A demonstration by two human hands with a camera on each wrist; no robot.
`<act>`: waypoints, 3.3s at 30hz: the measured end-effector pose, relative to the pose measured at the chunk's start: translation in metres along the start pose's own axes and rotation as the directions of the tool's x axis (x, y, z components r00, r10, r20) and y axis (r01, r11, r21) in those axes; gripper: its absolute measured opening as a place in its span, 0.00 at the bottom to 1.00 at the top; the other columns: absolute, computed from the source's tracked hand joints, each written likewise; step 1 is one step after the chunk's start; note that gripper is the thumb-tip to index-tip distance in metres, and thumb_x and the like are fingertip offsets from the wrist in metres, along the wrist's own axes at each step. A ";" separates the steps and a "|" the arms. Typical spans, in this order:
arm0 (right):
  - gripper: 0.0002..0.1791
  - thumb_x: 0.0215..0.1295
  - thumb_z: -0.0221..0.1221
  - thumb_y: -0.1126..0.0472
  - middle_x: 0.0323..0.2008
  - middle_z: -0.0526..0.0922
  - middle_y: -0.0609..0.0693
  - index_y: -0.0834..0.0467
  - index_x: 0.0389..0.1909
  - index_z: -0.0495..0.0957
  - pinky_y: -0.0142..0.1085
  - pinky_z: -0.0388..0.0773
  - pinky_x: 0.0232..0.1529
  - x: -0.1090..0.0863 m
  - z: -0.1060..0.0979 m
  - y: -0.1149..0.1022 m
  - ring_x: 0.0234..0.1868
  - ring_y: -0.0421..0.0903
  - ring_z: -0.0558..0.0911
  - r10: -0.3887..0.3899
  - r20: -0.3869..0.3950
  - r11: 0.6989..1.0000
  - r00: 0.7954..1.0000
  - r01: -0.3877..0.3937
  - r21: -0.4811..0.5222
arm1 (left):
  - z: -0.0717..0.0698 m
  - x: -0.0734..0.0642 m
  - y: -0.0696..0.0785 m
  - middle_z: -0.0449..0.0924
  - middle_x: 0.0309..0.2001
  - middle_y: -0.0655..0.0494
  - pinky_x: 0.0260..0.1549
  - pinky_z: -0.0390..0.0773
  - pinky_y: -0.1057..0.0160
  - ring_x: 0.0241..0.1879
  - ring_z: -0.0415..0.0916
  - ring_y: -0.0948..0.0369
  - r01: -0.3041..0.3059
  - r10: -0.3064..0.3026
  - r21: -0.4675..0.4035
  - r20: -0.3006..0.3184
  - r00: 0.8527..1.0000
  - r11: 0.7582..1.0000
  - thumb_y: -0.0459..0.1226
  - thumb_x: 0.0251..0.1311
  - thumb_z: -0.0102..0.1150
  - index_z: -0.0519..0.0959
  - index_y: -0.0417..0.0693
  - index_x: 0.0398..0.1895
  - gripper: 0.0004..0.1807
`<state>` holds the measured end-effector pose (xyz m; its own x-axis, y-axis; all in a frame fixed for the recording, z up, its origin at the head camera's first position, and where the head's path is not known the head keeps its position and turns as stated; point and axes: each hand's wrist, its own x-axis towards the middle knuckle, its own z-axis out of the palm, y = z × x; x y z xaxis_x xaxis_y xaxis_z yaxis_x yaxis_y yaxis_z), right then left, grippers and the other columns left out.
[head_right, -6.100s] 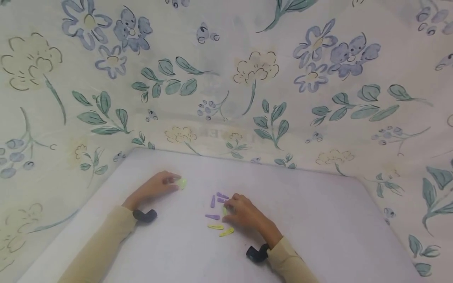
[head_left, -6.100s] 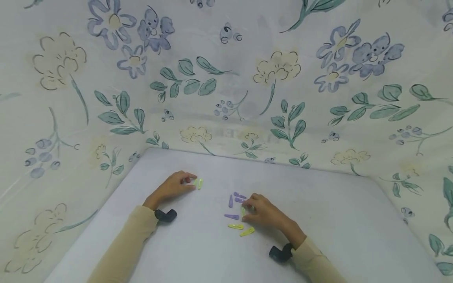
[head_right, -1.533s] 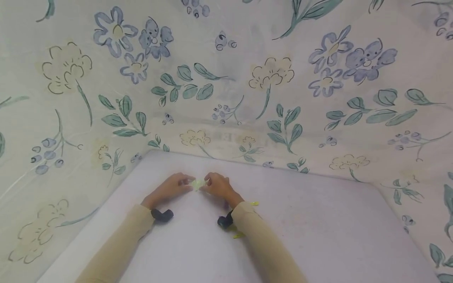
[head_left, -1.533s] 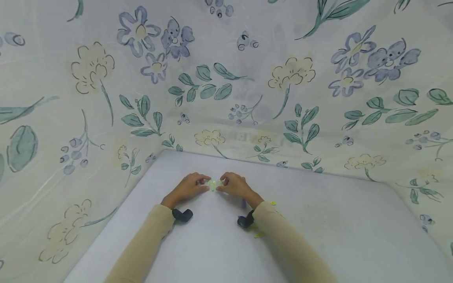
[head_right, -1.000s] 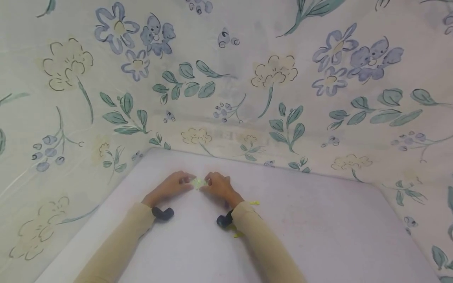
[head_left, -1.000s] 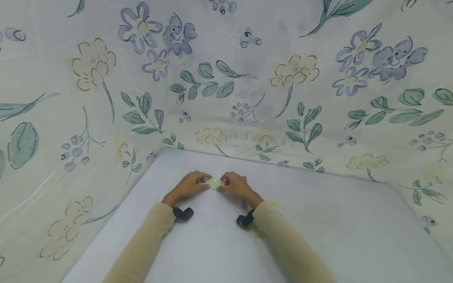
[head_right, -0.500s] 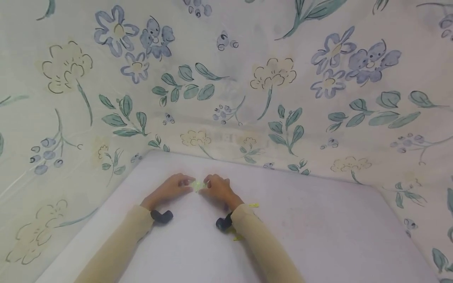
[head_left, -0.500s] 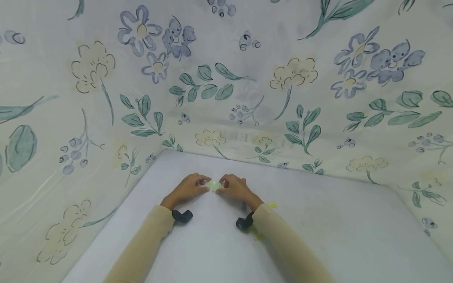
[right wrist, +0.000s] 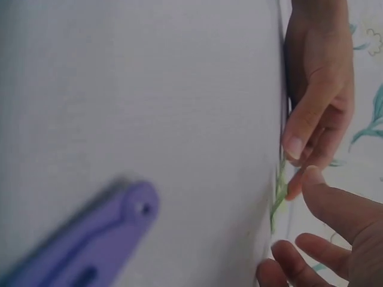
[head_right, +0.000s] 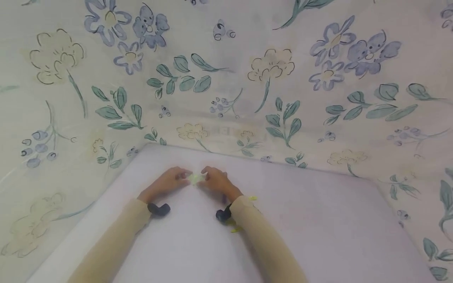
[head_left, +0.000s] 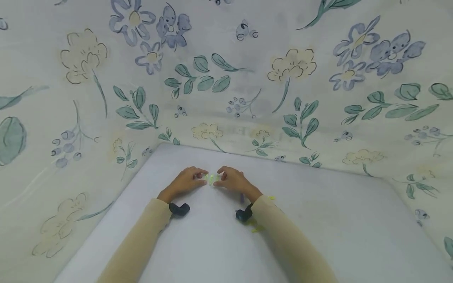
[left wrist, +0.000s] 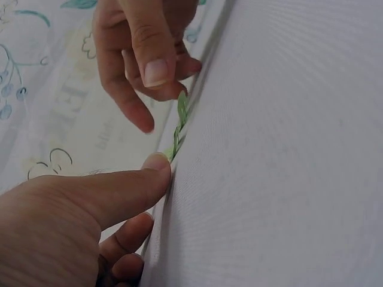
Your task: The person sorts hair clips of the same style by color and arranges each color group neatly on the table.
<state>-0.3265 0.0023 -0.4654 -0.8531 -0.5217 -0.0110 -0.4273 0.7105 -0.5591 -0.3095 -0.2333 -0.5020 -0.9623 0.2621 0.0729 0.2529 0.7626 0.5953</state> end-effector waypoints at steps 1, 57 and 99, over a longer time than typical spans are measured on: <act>0.29 0.60 0.68 0.45 0.41 0.85 0.48 0.54 0.59 0.76 0.49 0.67 0.54 -0.001 -0.002 0.000 0.41 0.44 0.81 -0.011 0.005 1.000 1.000 0.011 0.006 | 0.001 0.000 -0.001 0.78 0.43 0.57 0.42 0.71 0.60 0.41 0.71 0.59 0.007 -0.007 0.005 0.005 1.000 1.000 0.49 0.63 0.65 0.79 0.56 0.61 0.24; 0.25 0.62 0.66 0.64 0.43 0.81 0.41 0.46 0.61 0.79 0.37 0.78 0.51 -0.156 -0.083 0.102 0.46 0.40 0.78 -0.119 0.227 0.993 0.967 0.115 0.031 | 0.004 -0.003 0.003 0.78 0.44 0.57 0.44 0.72 0.57 0.44 0.71 0.58 0.059 -0.058 0.015 -0.021 0.998 0.998 0.49 0.63 0.64 0.79 0.58 0.61 0.24; 0.19 0.57 0.71 0.59 0.37 0.80 0.46 0.55 0.49 0.79 0.34 0.79 0.38 -0.157 -0.088 0.105 0.38 0.44 0.78 0.052 0.211 0.990 0.976 -0.078 0.115 | 0.008 -0.003 0.006 0.76 0.43 0.58 0.44 0.72 0.57 0.44 0.70 0.58 0.082 -0.083 -0.012 -0.017 0.996 0.997 0.49 0.63 0.63 0.79 0.58 0.62 0.24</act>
<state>-0.2635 0.2007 -0.4492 -0.7918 -0.5717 -0.2149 -0.3223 0.6899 -0.6482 -0.3040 -0.2249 -0.5052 -0.9815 0.1879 0.0373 0.1714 0.7746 0.6087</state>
